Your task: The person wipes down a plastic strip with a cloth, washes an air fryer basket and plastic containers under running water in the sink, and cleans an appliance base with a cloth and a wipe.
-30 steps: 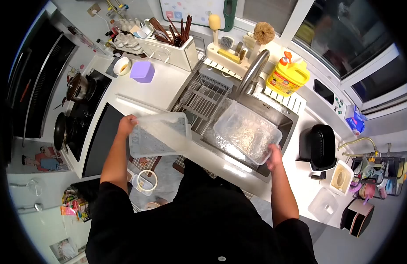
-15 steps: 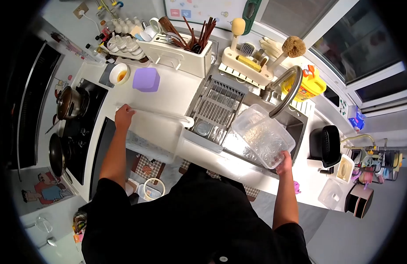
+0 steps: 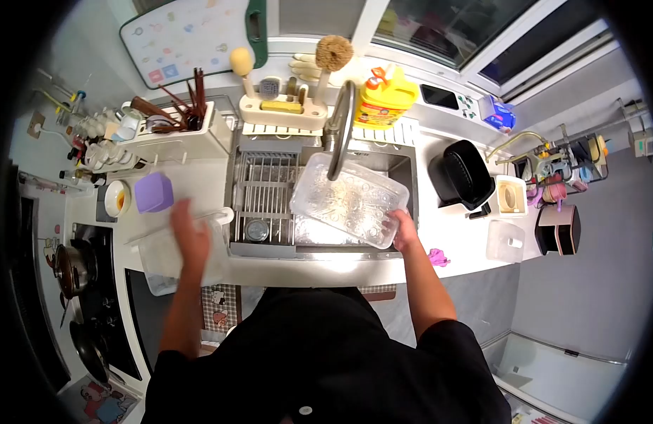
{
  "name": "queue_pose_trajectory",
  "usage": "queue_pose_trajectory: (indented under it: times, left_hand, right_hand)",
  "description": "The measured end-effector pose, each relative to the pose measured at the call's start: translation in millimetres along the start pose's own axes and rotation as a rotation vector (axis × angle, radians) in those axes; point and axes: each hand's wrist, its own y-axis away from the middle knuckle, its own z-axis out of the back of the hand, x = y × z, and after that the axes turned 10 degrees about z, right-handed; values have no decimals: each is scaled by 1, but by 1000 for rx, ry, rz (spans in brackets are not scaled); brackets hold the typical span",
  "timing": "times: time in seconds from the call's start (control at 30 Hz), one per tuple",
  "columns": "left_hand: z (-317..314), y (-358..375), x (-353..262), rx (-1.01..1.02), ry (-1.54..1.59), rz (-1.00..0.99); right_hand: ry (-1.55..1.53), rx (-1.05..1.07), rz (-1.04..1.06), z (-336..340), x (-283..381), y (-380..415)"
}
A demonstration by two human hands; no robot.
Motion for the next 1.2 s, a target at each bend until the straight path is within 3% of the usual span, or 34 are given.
queue_pose_trajectory:
  times: [0.07, 0.1, 0.13, 0.17, 0.2, 0.3, 0.33, 0.37, 0.47, 0.57, 0.6, 0.63, 0.7, 0.77, 0.87, 0.93, 0.97, 1.03, 1.1, 1.17, 1.2]
  left_hand:
    - [-18, -5, -103, 622, 470, 273]
    - [-47, -1, -132, 774, 443, -71]
    - [-71, 11, -159, 798, 391, -340]
    - [-101, 22, -188, 957, 246, -425]
    - [-138, 32, -205, 1141, 221, -400]
    - [-198, 43, -248, 1275, 35, -305]
    - [-201, 38, -264, 1313, -92, -174]
    - [-221, 47, -263, 1243, -29, -15]
    - [-239, 61, -267, 1059, -42, -99]
    - [-256, 70, -258, 1037, 100, -117]
    - [-272, 85, -243, 838, 303, -1]
    - [-253, 80, -244, 838, 293, 9]
    - [-204, 62, -250, 584, 486, -126]
    - [-163, 50, -255, 520, 517, -53]
    - [-135, 46, -231, 448, 393, 1]
    - [-134, 45, -209, 212, 366, 140]
    - [-134, 45, -197, 210, 351, 141]
    - [-135, 38, -177, 821, 844, 929]
    - [-137, 27, -161, 876, 822, 989]
    - [-138, 13, -146, 1047, 1134, 1320]
    - [-141, 15, -134, 1050, 1135, 1320]
  right_hand:
    - [13, 31, 25, 4, 8, 3]
    - [29, 72, 48, -1, 16, 8]
    - [50, 60, 17, -9, 27, 16]
    - [45, 62, 14, -17, 38, 24]
    - [61, 70, 9, -24, 48, 31]
    - [155, 98, 155, -25, 61, 30]
    - [200, 78, 128, -19, 66, 27]
    - [246, 60, 101, -12, 71, 26]
    - [373, 61, 107, -13, 86, 35]
    - [320, 15, 102, -3, 87, 30]
    - [292, 25, 97, -3, 95, 35]
    - [291, 36, 89, 2, 96, 32]
    - [286, 131, 83, 14, 96, 24]
    - [236, 147, 72, 21, 81, 4]
    - [59, 238, -121, 21, 55, -32]
    - [10, 293, -164, 19, 35, -53]
    - [-28, 330, -208, 17, 26, -59]
    - [-23, 393, -241, 8, 14, -71]
    - [-30, 442, -259, -1, -1, -85]
    - [-26, 432, -257, -12, -2, -85]
    - [-44, 437, -255, -11, -8, -89]
